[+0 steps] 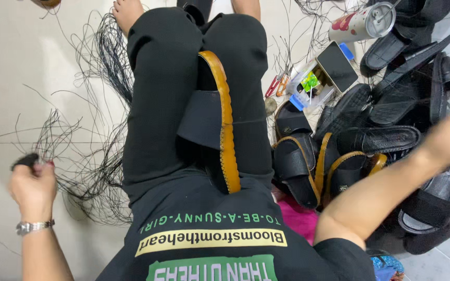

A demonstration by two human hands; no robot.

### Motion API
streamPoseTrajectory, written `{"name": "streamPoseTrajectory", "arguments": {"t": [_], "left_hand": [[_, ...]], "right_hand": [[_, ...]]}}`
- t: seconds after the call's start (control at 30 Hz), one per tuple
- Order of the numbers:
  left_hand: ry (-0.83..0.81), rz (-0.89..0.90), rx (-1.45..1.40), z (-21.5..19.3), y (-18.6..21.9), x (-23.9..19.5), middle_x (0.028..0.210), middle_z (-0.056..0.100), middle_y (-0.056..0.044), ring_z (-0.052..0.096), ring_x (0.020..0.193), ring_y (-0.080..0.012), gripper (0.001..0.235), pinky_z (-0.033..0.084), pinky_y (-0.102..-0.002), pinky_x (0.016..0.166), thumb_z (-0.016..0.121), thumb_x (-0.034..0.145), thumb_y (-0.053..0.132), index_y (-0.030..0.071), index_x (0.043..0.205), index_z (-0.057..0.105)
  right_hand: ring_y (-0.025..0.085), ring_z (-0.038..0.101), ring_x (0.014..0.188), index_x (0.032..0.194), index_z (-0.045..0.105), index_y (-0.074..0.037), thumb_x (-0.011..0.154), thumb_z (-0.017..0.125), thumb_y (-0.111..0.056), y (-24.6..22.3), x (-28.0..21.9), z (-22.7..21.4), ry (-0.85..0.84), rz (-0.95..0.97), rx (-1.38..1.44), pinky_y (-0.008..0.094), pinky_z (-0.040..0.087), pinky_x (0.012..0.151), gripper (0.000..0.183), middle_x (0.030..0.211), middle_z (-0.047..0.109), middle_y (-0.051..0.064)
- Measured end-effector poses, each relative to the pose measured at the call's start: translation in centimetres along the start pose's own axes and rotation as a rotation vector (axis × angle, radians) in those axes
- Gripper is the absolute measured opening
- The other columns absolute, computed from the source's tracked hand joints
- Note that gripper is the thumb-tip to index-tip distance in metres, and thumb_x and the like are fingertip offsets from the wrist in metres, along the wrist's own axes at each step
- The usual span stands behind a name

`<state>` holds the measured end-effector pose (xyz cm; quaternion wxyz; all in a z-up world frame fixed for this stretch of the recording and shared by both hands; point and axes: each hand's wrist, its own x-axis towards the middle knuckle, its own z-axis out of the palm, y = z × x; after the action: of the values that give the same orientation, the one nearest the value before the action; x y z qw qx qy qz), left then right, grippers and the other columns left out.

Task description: The person sits on the floor and sews a black shoe with a yellow sole using a needle and thread. They hold the shoe on their lap and repeatedly push the needle through the shoe's material while pulling the thread tight.

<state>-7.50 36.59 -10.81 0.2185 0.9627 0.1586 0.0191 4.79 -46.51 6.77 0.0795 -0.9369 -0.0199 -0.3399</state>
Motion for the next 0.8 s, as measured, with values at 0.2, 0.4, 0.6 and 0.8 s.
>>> {"name": "streamPoseTrajectory", "arguments": {"t": [0.2, 0.4, 0.6, 0.8], "left_hand": [[-0.277, 0.315, -0.312, -3.2, 26.8, 0.7, 0.132, 0.055, -0.022, 0.059, 0.118, -0.0355, 0.038, 0.043, -0.042, 0.108, 0.068, 0.095, 0.012, -0.01, 0.126, 0.061], [-0.698, 0.189, -0.575, -2.7, 32.6, -0.9, 0.048, 0.064, -0.009, 0.061, 0.048, -0.0223, 0.021, 0.049, -0.034, 0.049, 0.079, 0.084, 0.022, 0.006, 0.097, 0.075], [-0.914, 0.166, -1.485, -1.4, 33.7, -1.9, 0.064, 0.052, -0.001, 0.051, 0.058, -0.0111, 0.045, 0.046, -0.024, 0.056, 0.067, 0.089, 0.005, -0.009, 0.131, 0.058], [-0.25, 0.586, -0.331, 0.6, 31.5, -2.8, 0.084, 0.055, -0.008, 0.06, 0.059, -0.0299, 0.036, 0.047, -0.036, 0.049, 0.072, 0.093, 0.034, 0.007, 0.071, 0.063]], "right_hand": [[0.029, 0.054, 0.067, 0.094, 0.072, -0.001, 0.092, 0.064, -0.01, -6.9, 1.3, 3.8, -0.107, 0.249, -0.128, 0.046, 0.044, 0.063, 0.012, 0.081, 0.068, 0.016], [0.031, 0.067, 0.082, 0.102, 0.074, -0.013, 0.084, 0.082, -0.014, -25.8, 0.4, 5.5, -0.58, 0.189, 0.925, 0.037, 0.053, 0.072, 0.019, 0.088, 0.069, 0.009], [0.016, 0.054, 0.048, 0.075, 0.077, -0.014, 0.084, 0.083, -0.013, -24.9, -2.0, 7.9, -0.586, 0.357, 0.911, 0.028, 0.044, 0.048, 0.011, 0.052, 0.058, -0.001], [0.003, 0.042, 0.046, 0.075, 0.076, -0.009, 0.083, 0.082, -0.007, -24.9, -2.2, 7.6, -0.695, 0.624, 1.061, 0.018, 0.034, 0.044, 0.011, 0.046, 0.052, -0.003]]}}
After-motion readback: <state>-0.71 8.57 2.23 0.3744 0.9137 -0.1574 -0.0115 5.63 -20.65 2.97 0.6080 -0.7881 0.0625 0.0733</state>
